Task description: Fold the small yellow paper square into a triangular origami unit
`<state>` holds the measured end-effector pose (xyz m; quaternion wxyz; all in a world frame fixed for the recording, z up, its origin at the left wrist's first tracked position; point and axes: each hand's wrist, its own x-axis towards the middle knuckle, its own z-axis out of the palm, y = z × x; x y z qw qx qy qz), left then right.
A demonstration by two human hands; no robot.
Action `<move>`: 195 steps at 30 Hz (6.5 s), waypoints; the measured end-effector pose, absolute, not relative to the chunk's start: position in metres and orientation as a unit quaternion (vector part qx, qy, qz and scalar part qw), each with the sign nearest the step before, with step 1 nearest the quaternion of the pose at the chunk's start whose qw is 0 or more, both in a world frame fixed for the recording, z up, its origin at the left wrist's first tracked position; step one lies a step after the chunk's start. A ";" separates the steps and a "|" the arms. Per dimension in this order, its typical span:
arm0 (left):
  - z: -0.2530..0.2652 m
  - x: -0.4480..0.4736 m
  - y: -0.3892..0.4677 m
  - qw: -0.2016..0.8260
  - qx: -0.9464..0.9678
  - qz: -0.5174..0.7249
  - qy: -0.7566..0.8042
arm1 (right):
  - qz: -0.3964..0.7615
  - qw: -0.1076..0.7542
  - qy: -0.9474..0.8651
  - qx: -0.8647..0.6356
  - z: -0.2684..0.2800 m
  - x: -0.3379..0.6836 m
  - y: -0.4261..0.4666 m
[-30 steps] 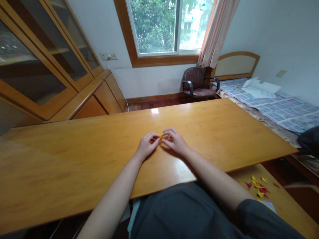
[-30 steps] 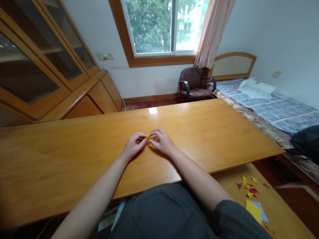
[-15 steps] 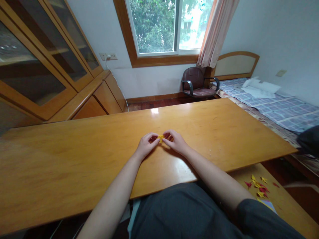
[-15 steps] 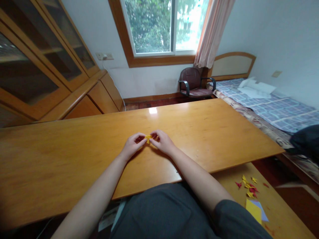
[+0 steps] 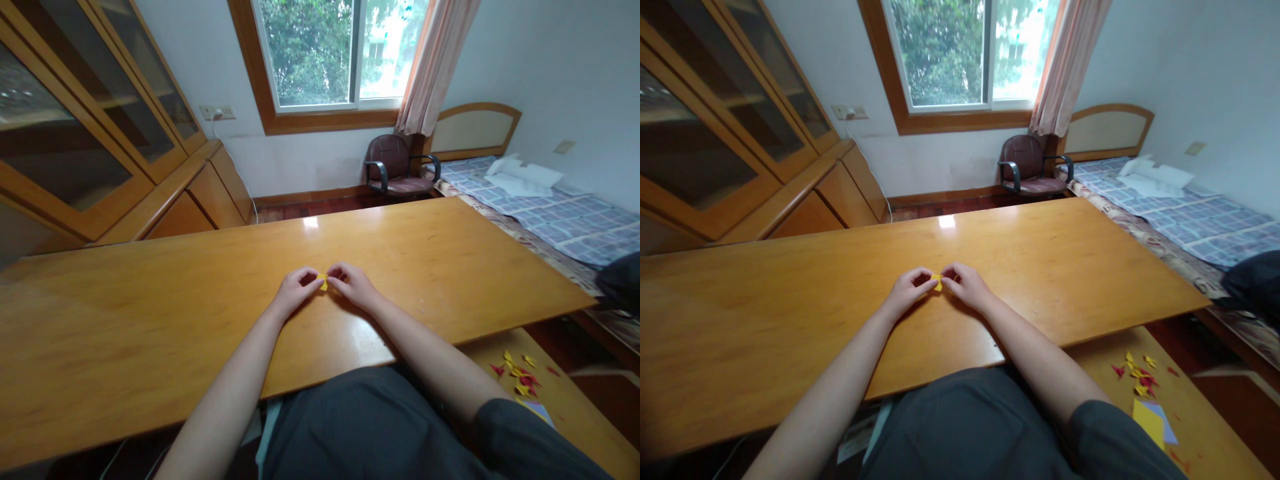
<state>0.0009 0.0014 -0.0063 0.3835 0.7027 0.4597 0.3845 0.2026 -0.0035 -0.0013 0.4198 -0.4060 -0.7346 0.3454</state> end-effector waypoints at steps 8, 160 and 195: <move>-0.005 0.001 0.001 0.400 0.701 0.369 0.460 | 0.353 0.422 -0.733 -0.400 -0.003 0.204 -0.003; 0.000 0.001 -0.001 0.496 0.629 0.372 0.469 | 0.527 0.406 -0.628 -0.403 -0.009 0.207 0.004; 0.001 0.000 0.003 0.437 0.684 0.350 0.467 | 0.514 0.372 -0.647 -0.423 0.003 0.208 0.002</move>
